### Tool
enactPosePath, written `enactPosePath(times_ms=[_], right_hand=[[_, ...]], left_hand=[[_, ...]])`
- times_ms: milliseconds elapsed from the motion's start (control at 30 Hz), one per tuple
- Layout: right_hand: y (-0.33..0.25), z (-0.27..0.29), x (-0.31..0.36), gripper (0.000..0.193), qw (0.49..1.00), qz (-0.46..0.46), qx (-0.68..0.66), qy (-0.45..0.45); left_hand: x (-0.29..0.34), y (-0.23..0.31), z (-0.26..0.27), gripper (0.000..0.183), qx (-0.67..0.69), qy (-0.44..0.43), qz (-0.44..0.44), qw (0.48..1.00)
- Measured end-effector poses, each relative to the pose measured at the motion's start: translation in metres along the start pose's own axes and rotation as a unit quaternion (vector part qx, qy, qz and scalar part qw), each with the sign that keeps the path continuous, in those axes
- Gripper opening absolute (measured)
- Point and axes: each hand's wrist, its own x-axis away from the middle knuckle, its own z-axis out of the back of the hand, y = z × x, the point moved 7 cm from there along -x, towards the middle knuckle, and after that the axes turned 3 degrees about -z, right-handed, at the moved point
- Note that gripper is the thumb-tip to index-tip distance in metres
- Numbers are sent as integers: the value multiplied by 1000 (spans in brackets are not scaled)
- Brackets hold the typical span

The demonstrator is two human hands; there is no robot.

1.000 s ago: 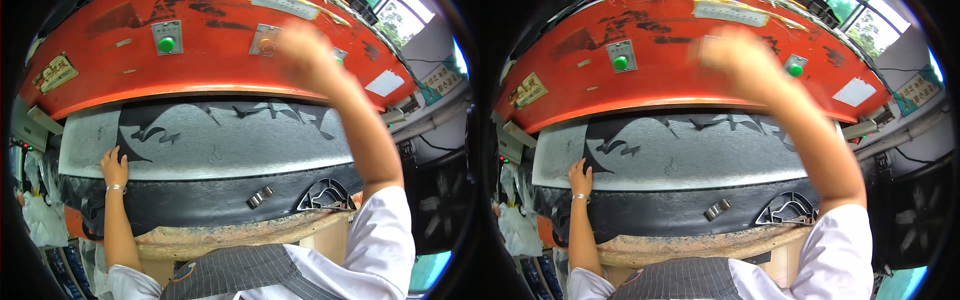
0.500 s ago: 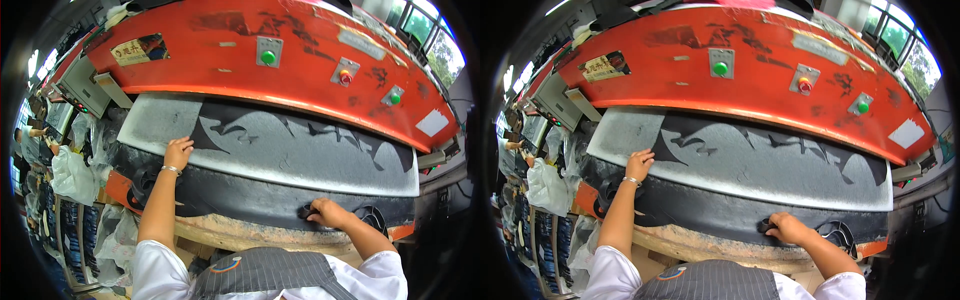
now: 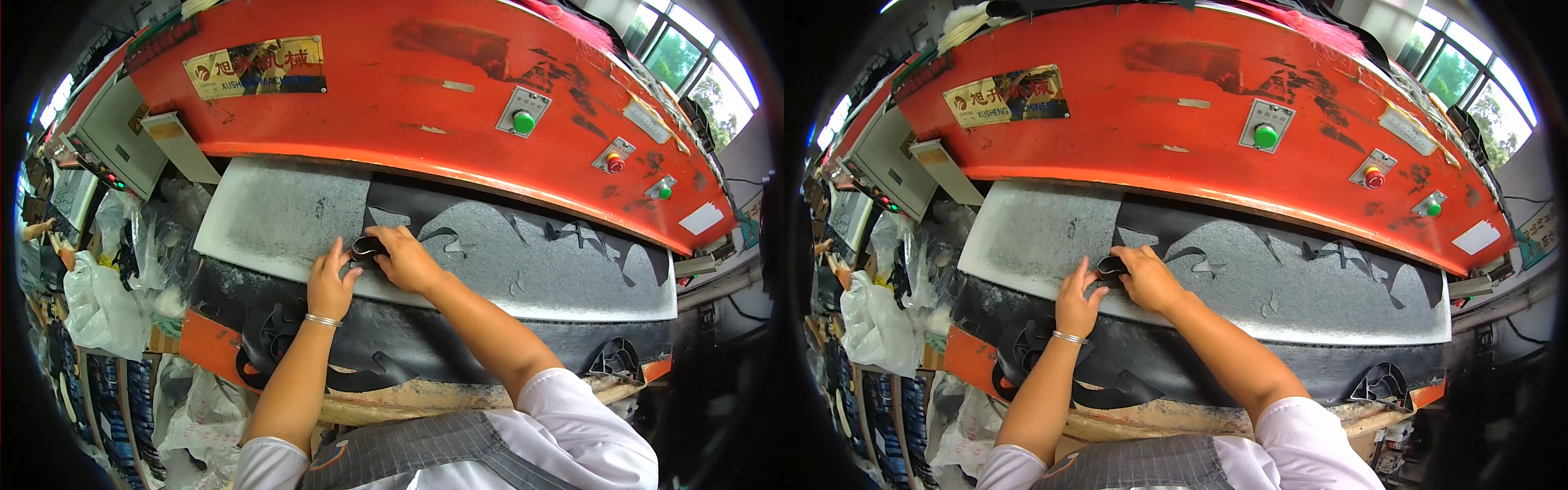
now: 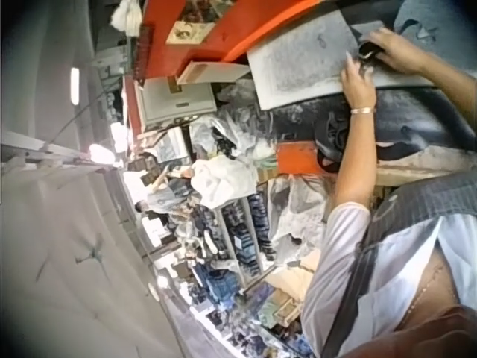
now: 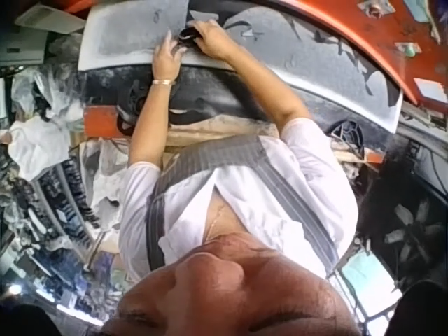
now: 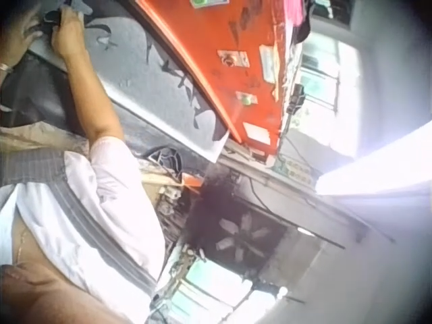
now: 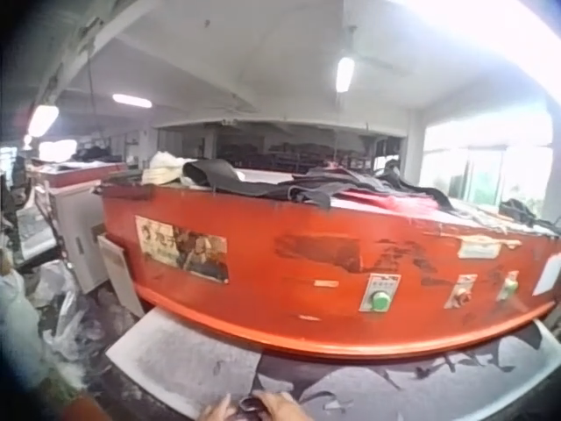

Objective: Operating a hydraulic press to cut components from a leather sheet using metal dies.

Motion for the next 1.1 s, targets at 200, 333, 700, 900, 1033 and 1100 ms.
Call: enactPosePath(times_ms=[200,333,700,900,1033,1100], right_hand=[[21,-1,26,66,996,-17,42,81],[26,9,26,64,991,-36,53,122],[48,39,-6,60,992,-14,51,117],[73,69,-14,65,984,-15,99,148],[53,170,45,61,960,15,111,256],[87,261,91,50,900,27,27,435]], left_hand=[[-2,-5,13,37,6,80,-10,997],[-10,-2,16,27,-17,94,-6,995],[-56,1,-5,34,-27,69,26,997],[-97,15,-24,41,-28,33,0,999],[-103,47,-10,32,-38,119,-17,992],[-125,100,-40,26,52,61,-44,996]])
